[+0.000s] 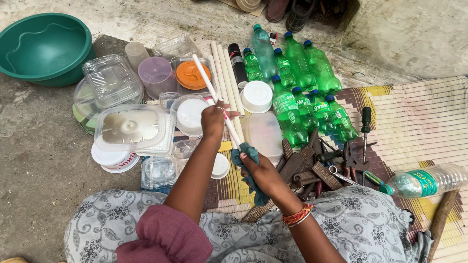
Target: The person sits on a mat and wipes several plastic bottles and a white tube with a cloth. They handle green Sprite bottles, a clear water bottle, and a clear bottle with a red label, wiping each one individually and placing them back on the mat.
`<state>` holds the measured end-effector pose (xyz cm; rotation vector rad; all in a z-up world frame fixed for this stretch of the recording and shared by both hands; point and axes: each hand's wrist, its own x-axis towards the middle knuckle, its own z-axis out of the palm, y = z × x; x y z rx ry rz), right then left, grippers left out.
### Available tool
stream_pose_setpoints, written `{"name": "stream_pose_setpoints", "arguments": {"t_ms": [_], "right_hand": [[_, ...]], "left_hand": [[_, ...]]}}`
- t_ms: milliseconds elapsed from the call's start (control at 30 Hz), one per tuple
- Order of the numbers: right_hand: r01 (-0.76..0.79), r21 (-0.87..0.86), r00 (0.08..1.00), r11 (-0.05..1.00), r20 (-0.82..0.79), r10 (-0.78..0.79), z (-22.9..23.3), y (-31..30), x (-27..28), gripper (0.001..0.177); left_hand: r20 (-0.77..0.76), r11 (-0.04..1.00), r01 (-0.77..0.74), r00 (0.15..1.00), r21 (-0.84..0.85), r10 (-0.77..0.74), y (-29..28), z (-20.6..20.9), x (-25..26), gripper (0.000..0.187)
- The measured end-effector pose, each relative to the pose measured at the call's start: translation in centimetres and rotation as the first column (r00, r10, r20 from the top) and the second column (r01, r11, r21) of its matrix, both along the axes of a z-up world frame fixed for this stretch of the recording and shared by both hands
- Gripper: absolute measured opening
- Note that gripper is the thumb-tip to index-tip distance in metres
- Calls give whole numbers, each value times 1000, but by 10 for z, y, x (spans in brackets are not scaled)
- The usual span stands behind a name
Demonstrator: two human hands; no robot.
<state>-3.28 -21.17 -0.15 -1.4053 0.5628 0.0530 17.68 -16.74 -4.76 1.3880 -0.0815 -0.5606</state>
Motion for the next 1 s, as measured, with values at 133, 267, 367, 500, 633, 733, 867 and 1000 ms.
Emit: {"name": "stream_pose_setpoints", "arguments": {"t_ms": [133, 267, 367, 500, 633, 733, 867, 1000], "right_hand": [[159, -84, 986, 984, -35, -163, 10, -16, 19, 32], [131, -31, 989, 991, -65, -133, 20, -18, 21, 34], [107, -10, 993, 994, -48, -107, 16, -8, 11, 37], [152, -23, 987, 988, -54, -153, -3, 3, 12, 31], [224, -222, 965, 949, -84, -247, -27, -6, 37, 30], [200, -425, 962, 883, -86, -259, -41, -20, 64, 32], [93, -563, 954, 821, -185, -235, -55, -31, 92, 38], [-66, -754, 942, 654, -263, -208, -64, -34, 106, 44]], "left_hand": [[-88, 955, 278, 954, -100, -287, -18, -6, -40, 39], [-172, 966, 196, 959, -169, -225, -19, -1, -37, 32], [-186, 995, -9, 982, -100, -10, -15, -2, -15, 32], [-30, 995, 71, 997, 67, -69, -16, -17, -7, 33], [-49, 987, 98, 994, 128, -93, -22, -40, -10, 37], [-79, 986, 86, 994, 143, -75, -16, -59, -16, 41], [-170, 984, 111, 982, 141, -86, 4, -85, -28, 42], [-219, 974, 118, 973, 195, -75, 17, -100, -28, 42]]}}
